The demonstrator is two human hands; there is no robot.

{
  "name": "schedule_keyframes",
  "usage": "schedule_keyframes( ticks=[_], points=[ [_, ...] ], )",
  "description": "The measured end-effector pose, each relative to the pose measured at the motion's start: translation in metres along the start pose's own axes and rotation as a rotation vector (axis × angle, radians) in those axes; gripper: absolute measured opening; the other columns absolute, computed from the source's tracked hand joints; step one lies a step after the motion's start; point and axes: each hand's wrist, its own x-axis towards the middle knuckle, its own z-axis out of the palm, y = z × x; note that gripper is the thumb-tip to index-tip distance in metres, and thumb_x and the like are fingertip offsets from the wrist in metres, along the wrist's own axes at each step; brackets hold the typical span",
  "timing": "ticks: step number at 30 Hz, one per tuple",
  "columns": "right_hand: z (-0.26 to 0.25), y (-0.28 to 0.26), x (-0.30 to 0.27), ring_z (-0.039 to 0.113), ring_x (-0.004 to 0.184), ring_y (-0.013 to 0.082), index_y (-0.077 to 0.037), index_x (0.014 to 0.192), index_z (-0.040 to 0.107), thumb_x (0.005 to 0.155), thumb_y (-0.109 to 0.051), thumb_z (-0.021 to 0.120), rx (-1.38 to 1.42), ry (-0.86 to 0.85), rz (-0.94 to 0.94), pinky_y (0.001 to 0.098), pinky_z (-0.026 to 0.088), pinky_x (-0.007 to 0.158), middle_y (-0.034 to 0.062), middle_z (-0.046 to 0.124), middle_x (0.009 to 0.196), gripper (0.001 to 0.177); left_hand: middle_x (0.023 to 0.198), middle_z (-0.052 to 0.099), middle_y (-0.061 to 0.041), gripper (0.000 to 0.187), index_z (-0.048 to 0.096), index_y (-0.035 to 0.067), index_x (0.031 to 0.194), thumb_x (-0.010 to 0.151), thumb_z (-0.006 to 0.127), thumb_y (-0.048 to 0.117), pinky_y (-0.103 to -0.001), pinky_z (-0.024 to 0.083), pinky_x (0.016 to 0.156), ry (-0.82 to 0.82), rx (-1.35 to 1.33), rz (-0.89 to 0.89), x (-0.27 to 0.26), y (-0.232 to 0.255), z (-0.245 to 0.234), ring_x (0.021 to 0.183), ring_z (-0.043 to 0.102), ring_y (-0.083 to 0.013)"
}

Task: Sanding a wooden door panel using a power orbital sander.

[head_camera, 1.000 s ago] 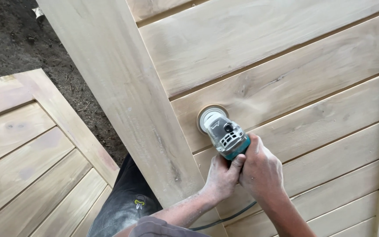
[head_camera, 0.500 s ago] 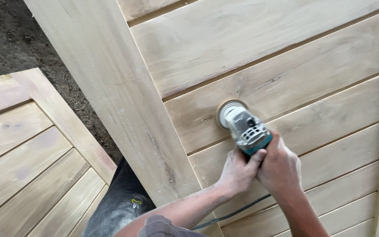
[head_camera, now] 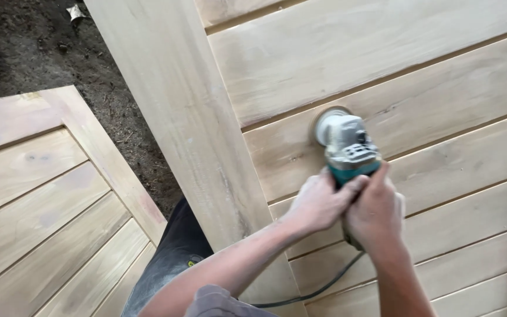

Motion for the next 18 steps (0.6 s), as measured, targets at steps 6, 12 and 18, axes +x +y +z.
schedule_keyframes(
  ticks=[6,12,18],
  points=[
    [-0.002,-0.069,-0.021,0.071,0.077,0.0475,0.003,0.129,0.041,0.079,-0.021,0.077,0.2,-0.018,-0.213,0.055,0.055,0.061,0.0267,0.069,0.094,0.066,0.101,0.077,-0.022,0.073,0.06,-0.004,0.124,0.095,0.054,0.063,-0.044,0.057,0.088,0.203,-0.109,0.086,-0.038,-0.028,-0.041,0.1,0.076,-0.0346],
    [-0.003,-0.087,-0.029,0.071,0.076,0.0465,0.0,0.126,0.043,0.079,-0.021,0.079,0.155,-0.076,-0.223,0.0548,0.055,0.061,0.0249,0.069,0.092,0.063,0.094,0.077,-0.018,0.077,0.063,-0.004,0.12,0.093,0.053,0.067,-0.041,0.058,0.081,0.224,-0.155,0.084,-0.051,-0.039,-0.049,0.092,0.077,-0.0281],
    [0.001,-0.078,-0.044,0.072,0.074,0.0455,0.002,0.128,0.042,0.075,-0.019,0.08,0.109,-0.142,-0.198,0.0531,0.056,0.061,0.0248,0.068,0.087,0.068,0.092,0.076,-0.017,0.073,0.061,-0.002,0.117,0.093,0.053,0.067,-0.041,0.06,0.08,0.183,-0.208,0.06,-0.066,-0.05,-0.035,0.09,0.076,-0.0263]
  ],
)
